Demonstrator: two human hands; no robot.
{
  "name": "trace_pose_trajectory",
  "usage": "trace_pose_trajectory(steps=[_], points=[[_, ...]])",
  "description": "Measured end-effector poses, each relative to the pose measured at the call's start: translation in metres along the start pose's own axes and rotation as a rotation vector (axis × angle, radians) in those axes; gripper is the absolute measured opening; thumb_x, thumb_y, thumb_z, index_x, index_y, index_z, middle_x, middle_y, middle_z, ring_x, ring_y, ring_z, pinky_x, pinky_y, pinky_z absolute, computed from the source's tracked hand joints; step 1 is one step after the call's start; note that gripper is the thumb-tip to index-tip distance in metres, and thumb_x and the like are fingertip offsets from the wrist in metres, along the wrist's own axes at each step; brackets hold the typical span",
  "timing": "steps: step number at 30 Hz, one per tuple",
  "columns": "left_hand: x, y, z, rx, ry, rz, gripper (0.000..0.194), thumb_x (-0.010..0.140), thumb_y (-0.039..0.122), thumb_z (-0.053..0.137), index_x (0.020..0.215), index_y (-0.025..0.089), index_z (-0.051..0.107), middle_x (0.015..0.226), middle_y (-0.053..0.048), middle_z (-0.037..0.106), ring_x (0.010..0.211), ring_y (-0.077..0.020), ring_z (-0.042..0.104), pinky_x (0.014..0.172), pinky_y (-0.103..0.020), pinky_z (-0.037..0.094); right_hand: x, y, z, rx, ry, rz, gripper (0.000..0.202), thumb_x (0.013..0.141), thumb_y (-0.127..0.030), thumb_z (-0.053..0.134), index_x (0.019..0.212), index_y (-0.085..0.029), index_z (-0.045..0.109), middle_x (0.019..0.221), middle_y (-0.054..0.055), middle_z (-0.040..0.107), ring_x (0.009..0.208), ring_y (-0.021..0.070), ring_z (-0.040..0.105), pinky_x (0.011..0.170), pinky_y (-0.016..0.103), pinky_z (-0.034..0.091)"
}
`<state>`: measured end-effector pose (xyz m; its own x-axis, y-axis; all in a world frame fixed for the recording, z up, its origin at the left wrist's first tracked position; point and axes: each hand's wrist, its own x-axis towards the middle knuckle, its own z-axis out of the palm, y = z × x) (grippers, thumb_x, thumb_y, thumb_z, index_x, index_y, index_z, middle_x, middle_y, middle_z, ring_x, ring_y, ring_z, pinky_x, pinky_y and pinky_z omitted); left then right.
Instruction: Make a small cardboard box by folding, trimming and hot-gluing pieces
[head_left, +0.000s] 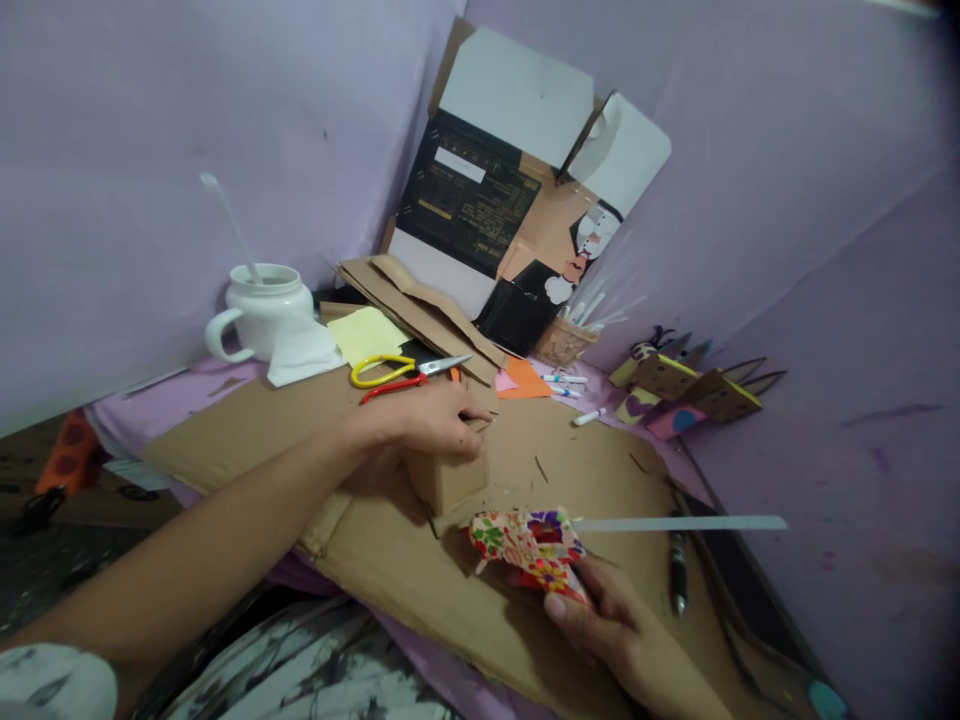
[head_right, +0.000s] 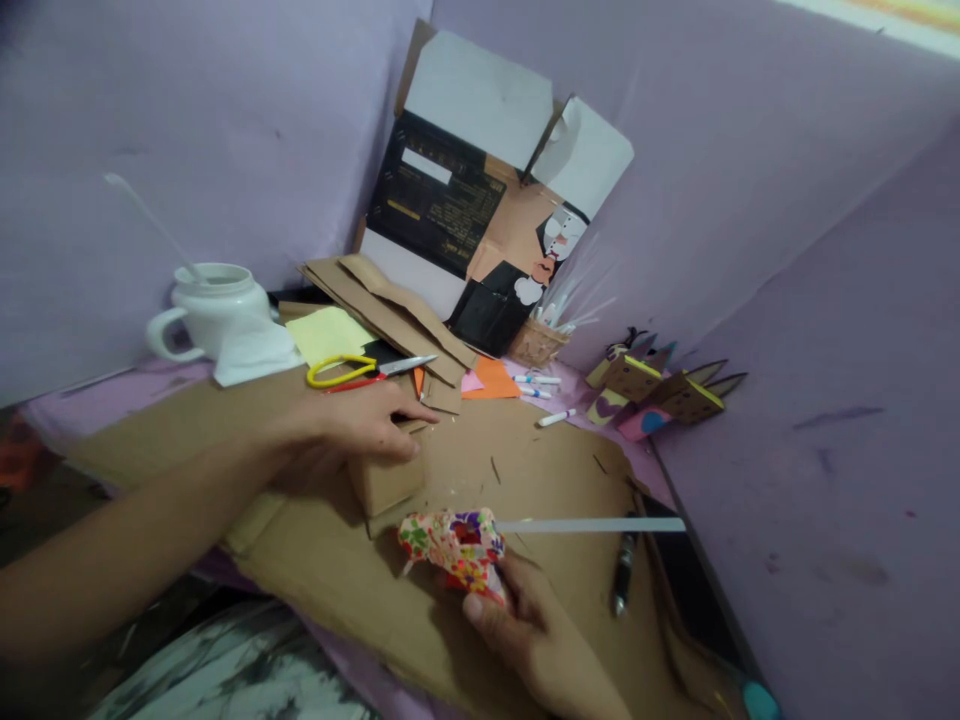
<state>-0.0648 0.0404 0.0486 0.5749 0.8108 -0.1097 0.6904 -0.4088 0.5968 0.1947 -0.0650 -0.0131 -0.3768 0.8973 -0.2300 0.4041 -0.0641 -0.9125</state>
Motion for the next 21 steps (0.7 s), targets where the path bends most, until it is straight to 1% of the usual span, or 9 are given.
trace_pose_trajectory(steps=[3, 6, 8, 11, 13, 15, 17, 21], points=[[0.002, -0.002, 0.003, 0.003, 0.032, 0.013, 0.047, 0.065, 0.026, 0.055, 0.111, 0.021, 0.065, 0.085, -0.002, 0.066, 0.075, -0.0179, 0.055, 0.064, -0.027, 0.040, 0.003, -0.004, 0.004, 0.012, -0.021, -0.003, 0.045, 0.074, -0.054, 0.062, 0.099, -0.017, 0.067, 0.057, 0.000, 0.055, 0.056, 0.0184, 0.051, 0.066, 0.032, 0.047], [0.004, -0.005, 0.005, -0.008, 0.048, 0.031, 0.041, 0.064, 0.025, 0.055, 0.103, 0.020, 0.067, 0.080, -0.001, 0.064, 0.074, -0.0178, 0.054, 0.064, -0.027, 0.040, 0.003, -0.009, 0.008, 0.028, -0.023, 0.001, 0.043, 0.074, -0.053, 0.062, 0.096, -0.017, 0.068, 0.058, 0.000, 0.055, 0.059, 0.0188, 0.053, 0.072, 0.033, 0.048], [0.005, -0.006, 0.006, -0.017, 0.048, 0.032, 0.038, 0.064, 0.024, 0.056, 0.099, 0.020, 0.067, 0.078, -0.001, 0.063, 0.072, -0.0172, 0.053, 0.063, -0.027, 0.040, 0.002, -0.013, 0.010, 0.042, -0.008, 0.013, 0.040, 0.074, -0.052, 0.063, 0.094, -0.017, 0.069, 0.062, 0.001, 0.058, 0.066, 0.0207, 0.056, 0.076, 0.033, 0.047], [0.005, -0.006, 0.006, -0.030, 0.040, 0.034, 0.033, 0.064, 0.024, 0.056, 0.094, 0.019, 0.068, 0.074, 0.000, 0.062, 0.068, -0.0157, 0.052, 0.060, -0.026, 0.039, -0.001, -0.017, 0.012, 0.030, 0.017, 0.017, 0.040, 0.075, -0.050, 0.063, 0.095, -0.016, 0.068, 0.079, 0.006, 0.066, 0.080, 0.0244, 0.059, 0.077, 0.033, 0.047], [0.005, -0.006, 0.005, -0.037, 0.038, 0.040, 0.029, 0.064, 0.024, 0.056, 0.090, 0.018, 0.068, 0.073, 0.000, 0.061, 0.066, -0.0150, 0.051, 0.059, -0.025, 0.039, -0.002, -0.017, 0.012, -0.026, 0.021, 0.031, 0.043, 0.076, -0.050, 0.060, 0.099, -0.015, 0.067, 0.090, 0.009, 0.068, 0.084, 0.0256, 0.060, 0.077, 0.033, 0.047], [0.004, -0.006, 0.005, -0.041, 0.044, 0.045, 0.027, 0.064, 0.025, 0.057, 0.087, 0.018, 0.067, 0.071, 0.001, 0.060, 0.065, -0.0147, 0.050, 0.058, -0.025, 0.038, -0.003, -0.016, 0.012, -0.109, 0.017, 0.038, 0.046, 0.078, -0.050, 0.059, 0.106, -0.015, 0.066, 0.096, 0.010, 0.069, 0.086, 0.0265, 0.060, 0.079, 0.036, 0.047], [0.004, -0.005, 0.005, -0.041, 0.051, 0.046, 0.026, 0.063, 0.024, 0.057, 0.086, 0.018, 0.067, 0.070, 0.001, 0.059, 0.064, -0.0146, 0.049, 0.057, -0.025, 0.037, -0.004, -0.015, 0.011, -0.167, 0.033, 0.018, 0.047, 0.078, -0.049, 0.059, 0.112, -0.016, 0.064, 0.102, 0.011, 0.069, 0.092, 0.0281, 0.060, 0.086, 0.038, 0.046], [0.004, -0.005, 0.004, -0.041, 0.056, 0.050, 0.027, 0.063, 0.024, 0.057, 0.087, 0.018, 0.068, 0.064, 0.002, 0.056, 0.059, -0.0136, 0.047, 0.053, -0.024, 0.035, -0.006, -0.013, 0.011, -0.197, 0.096, 0.013, 0.048, 0.076, -0.046, 0.062, 0.117, -0.019, 0.063, 0.110, 0.012, 0.069, 0.103, 0.0302, 0.060, 0.092, 0.040, 0.045]])
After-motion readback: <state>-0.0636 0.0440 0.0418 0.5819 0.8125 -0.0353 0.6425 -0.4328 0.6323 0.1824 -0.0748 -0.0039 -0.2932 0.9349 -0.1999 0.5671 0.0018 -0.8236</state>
